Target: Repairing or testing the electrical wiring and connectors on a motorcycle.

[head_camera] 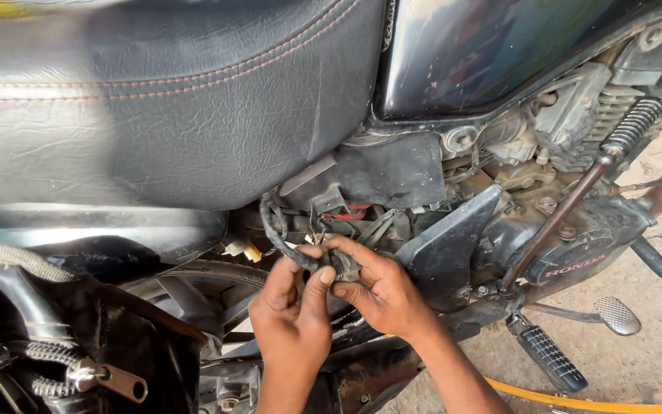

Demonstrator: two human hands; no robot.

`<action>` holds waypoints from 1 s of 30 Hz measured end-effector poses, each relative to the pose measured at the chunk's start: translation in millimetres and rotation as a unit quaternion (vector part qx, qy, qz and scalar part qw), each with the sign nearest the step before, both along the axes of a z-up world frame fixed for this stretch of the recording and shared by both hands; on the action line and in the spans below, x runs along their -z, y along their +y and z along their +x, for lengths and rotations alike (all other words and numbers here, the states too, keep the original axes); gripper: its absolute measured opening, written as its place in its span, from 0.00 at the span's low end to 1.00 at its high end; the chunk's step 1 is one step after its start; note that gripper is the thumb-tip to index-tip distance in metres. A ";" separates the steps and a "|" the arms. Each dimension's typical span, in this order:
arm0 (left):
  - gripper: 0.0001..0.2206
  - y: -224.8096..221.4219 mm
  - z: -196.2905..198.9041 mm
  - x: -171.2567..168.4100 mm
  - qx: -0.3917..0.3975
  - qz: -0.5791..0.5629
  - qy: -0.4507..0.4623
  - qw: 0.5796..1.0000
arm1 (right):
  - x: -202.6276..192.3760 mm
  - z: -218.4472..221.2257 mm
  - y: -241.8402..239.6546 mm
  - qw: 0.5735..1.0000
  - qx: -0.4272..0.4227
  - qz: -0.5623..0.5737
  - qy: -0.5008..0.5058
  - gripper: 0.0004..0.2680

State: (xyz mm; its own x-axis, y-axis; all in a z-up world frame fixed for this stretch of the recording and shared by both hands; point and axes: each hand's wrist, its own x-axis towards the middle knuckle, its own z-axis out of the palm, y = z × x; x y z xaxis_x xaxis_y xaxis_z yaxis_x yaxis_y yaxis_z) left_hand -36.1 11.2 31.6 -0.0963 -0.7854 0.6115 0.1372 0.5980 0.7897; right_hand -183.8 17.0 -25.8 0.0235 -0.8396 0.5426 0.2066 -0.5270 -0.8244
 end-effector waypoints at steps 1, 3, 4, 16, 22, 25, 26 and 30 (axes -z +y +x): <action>0.09 0.7 2.4 -4.2 -0.014 -0.064 -0.032 0.997 | -4.3 1.2 0.2 1.000 0.003 -0.008 0.005 0.23; 0.08 6.6 5.4 -18.8 -0.069 -0.084 -0.067 0.992 | -1.8 1.9 -3.1 0.999 0.034 0.016 0.025 0.23; 0.06 9.5 7.2 -25.4 -0.126 -0.102 -0.103 0.981 | 0.1 2.6 -4.9 0.996 0.063 0.041 0.044 0.23; 0.14 49.3 19.8 -62.0 0.309 0.342 0.298 0.836 | -19.7 -0.7 15.4 0.998 -0.065 0.014 0.001 0.27; 0.15 53.4 13.7 -52.9 0.314 0.341 0.308 0.831 | -30.1 1.9 25.6 0.988 0.016 0.068 0.134 0.31; 0.14 49.5 16.9 -46.4 0.310 0.351 0.286 0.836 | -38.3 -1.9 34.2 0.928 0.166 0.026 0.332 0.31; 0.14 44.3 15.9 -47.1 0.313 0.358 0.288 0.831 | -48.8 -4.6 36.5 0.927 0.168 0.034 0.335 0.31; 0.14 31.4 13.8 -14.9 0.307 0.376 0.280 0.828 | -53.5 -18.0 65.2 0.888 0.233 0.057 0.392 0.28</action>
